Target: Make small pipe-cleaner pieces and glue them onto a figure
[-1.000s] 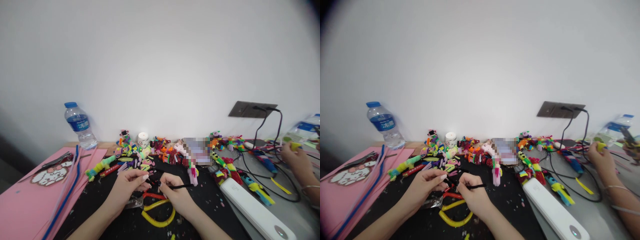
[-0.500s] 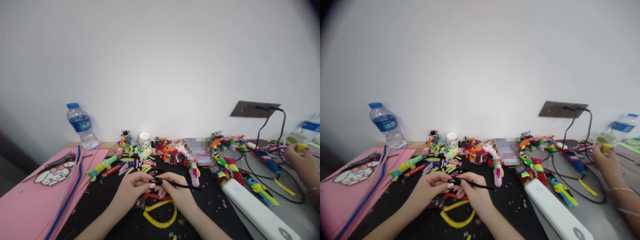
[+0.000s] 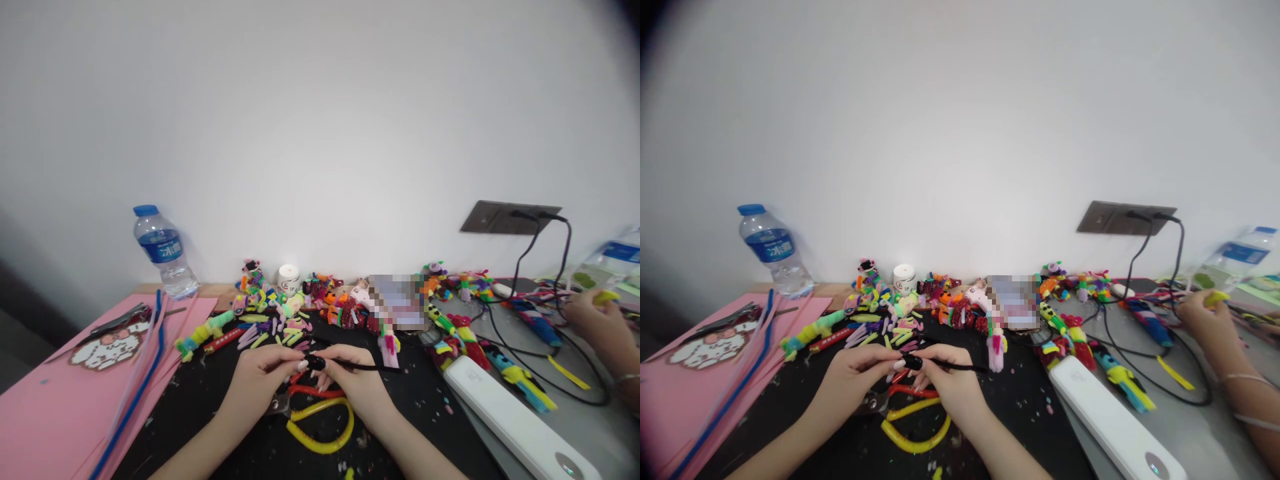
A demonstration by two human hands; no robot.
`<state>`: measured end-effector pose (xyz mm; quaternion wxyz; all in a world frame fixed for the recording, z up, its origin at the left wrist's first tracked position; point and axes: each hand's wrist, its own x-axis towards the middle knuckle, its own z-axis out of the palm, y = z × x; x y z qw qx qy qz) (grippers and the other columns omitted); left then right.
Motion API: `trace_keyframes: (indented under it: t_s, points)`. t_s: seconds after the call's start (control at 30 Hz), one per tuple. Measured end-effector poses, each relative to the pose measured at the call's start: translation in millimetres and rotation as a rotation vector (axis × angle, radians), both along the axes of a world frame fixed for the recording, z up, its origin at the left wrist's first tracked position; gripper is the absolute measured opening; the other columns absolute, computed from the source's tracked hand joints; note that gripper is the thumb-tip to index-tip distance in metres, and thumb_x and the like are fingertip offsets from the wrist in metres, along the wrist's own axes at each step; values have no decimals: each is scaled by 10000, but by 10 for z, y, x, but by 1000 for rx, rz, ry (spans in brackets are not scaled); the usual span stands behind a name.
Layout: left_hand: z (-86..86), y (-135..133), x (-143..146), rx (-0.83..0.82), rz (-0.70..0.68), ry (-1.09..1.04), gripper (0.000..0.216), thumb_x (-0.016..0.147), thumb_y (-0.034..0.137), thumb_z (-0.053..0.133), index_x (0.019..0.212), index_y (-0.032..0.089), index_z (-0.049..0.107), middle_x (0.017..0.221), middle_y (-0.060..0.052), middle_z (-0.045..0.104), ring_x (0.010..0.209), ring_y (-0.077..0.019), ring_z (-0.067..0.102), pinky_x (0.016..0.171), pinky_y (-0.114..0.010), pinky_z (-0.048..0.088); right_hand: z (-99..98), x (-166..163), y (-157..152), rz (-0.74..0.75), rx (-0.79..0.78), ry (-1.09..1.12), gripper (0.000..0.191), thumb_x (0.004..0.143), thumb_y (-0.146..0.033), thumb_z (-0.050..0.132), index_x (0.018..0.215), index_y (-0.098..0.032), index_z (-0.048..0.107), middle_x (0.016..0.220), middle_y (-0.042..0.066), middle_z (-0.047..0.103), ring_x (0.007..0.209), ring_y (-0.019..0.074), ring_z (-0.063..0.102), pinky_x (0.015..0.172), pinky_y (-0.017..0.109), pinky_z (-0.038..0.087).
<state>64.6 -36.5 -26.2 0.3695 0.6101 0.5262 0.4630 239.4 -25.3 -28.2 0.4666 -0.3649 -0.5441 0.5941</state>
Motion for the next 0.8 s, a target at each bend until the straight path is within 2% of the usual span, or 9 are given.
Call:
trace_keyframes:
  t_s: [0.2,0.33,0.4,0.47,0.57,0.63,0.7,0.8]
  points:
    - [55,-14,-11,8,-14,117,106,724,237,624,673,209,712,636,-2,688,619,-157,616,592,-224,445,24,-7,-3,3,14,-16,150,723,-260,669,769,-122,706,588,33,672,507,126,620,518,225,517]
    - [62,-15,-24,1,0,109,110,720,233,620,647,197,694,623,-2,672,620,-156,608,591,-227,442,48,-4,-14,-17,-20,-11,171,715,-286,678,750,-119,684,611,43,679,518,133,628,526,233,523]
    - [40,2,-28,-35,1,12,94,709,243,634,652,190,687,630,-5,672,632,-159,614,602,-232,458,59,1,-14,-41,-42,11,181,698,-301,695,724,-125,663,620,47,682,514,133,624,532,243,526]
    - [14,25,-23,-112,21,-181,75,685,260,664,694,187,680,658,-3,679,649,-164,635,617,-242,486,67,5,-11,-63,-70,47,191,685,-310,709,705,-132,643,640,55,686,521,135,622,536,249,527]
    - [-2,43,8,-263,63,-479,233,625,272,730,836,186,680,779,-14,702,694,-171,664,654,-258,519,70,5,-10,-72,-109,99,196,681,-311,718,711,-138,632,670,65,691,551,140,629,545,250,527]
    - [10,32,37,-349,60,-603,326,604,278,758,905,180,682,837,-30,709,741,-166,667,683,-242,520,67,1,-19,-64,-125,120,195,685,-306,717,723,-136,630,680,68,693,563,141,633,553,251,526]
    - [30,8,64,-397,36,-685,316,616,300,759,893,162,692,817,-38,712,769,-151,658,696,-210,510,60,-6,-31,-50,-135,131,196,689,-305,714,734,-134,629,685,69,692,571,144,636,558,254,526]
    - [51,-27,91,-411,-20,-718,253,674,366,716,767,133,688,689,-30,695,675,-118,638,631,-178,501,44,-17,-43,-32,-121,104,211,686,-316,710,736,-130,624,674,60,683,571,151,638,558,264,526]
